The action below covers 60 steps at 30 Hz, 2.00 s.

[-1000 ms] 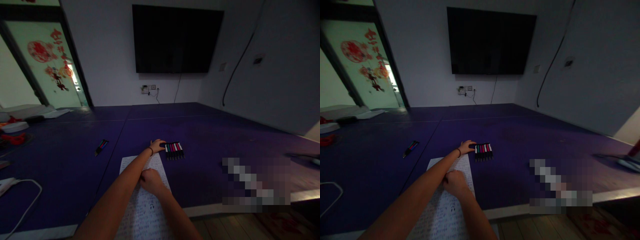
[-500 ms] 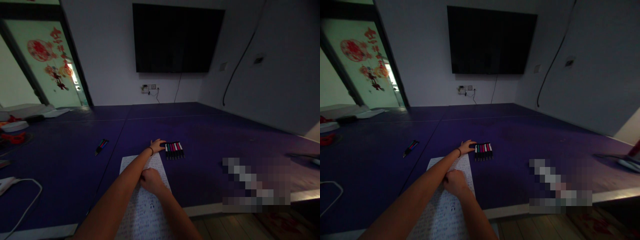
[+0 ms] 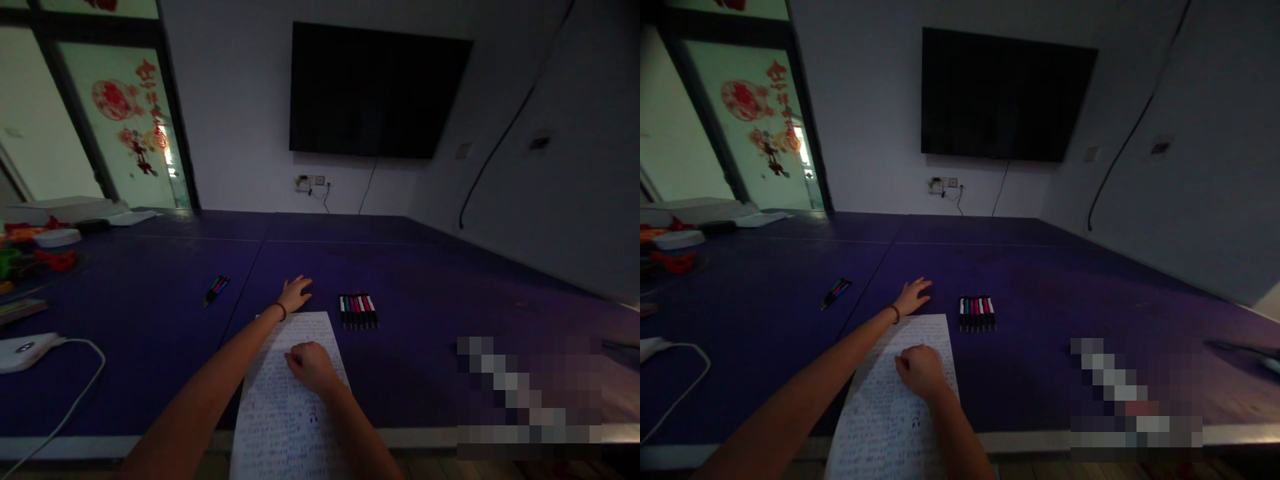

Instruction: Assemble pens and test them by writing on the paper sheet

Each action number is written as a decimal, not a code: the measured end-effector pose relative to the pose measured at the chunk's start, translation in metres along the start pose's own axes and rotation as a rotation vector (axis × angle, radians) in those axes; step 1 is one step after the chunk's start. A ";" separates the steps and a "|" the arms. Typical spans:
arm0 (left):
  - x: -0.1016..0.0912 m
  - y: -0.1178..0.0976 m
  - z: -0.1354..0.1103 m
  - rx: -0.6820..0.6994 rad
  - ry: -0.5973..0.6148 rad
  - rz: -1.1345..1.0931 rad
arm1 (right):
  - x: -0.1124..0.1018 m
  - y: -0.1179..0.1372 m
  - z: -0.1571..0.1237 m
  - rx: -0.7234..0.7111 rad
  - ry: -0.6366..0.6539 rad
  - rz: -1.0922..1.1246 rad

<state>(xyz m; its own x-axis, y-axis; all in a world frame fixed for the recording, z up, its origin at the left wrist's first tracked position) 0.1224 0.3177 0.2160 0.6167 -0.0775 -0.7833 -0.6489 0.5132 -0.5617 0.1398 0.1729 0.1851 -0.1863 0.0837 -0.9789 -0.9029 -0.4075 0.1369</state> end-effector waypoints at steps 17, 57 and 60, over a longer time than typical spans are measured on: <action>-0.118 0.132 -0.121 -0.437 -0.301 0.493 | 0.005 -0.013 0.002 0.037 -0.052 0.058; 0.040 -0.020 -0.096 -0.381 0.010 -1.935 | -0.002 -0.076 0.045 0.200 -0.045 1.835; 0.058 -0.020 -0.100 -0.417 0.011 -1.999 | 0.007 -0.074 0.043 0.161 0.021 1.908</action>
<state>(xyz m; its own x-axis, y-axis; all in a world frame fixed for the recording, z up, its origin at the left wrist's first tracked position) 0.1261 0.2174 0.1552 0.4522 -0.1733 0.8749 0.7469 -0.4625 -0.4777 0.1888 0.2430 0.1747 -0.8262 -0.3177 0.4653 0.4428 0.1445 0.8849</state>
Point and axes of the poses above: each hand's wrist, its own z-axis towards the middle knuckle, its own x-axis out of the palm, y = z × x, the point moved 8 cm from there along z, towards the middle knuckle, and after that the axes turned 10 degrees about -z, right-handed, at the moved point
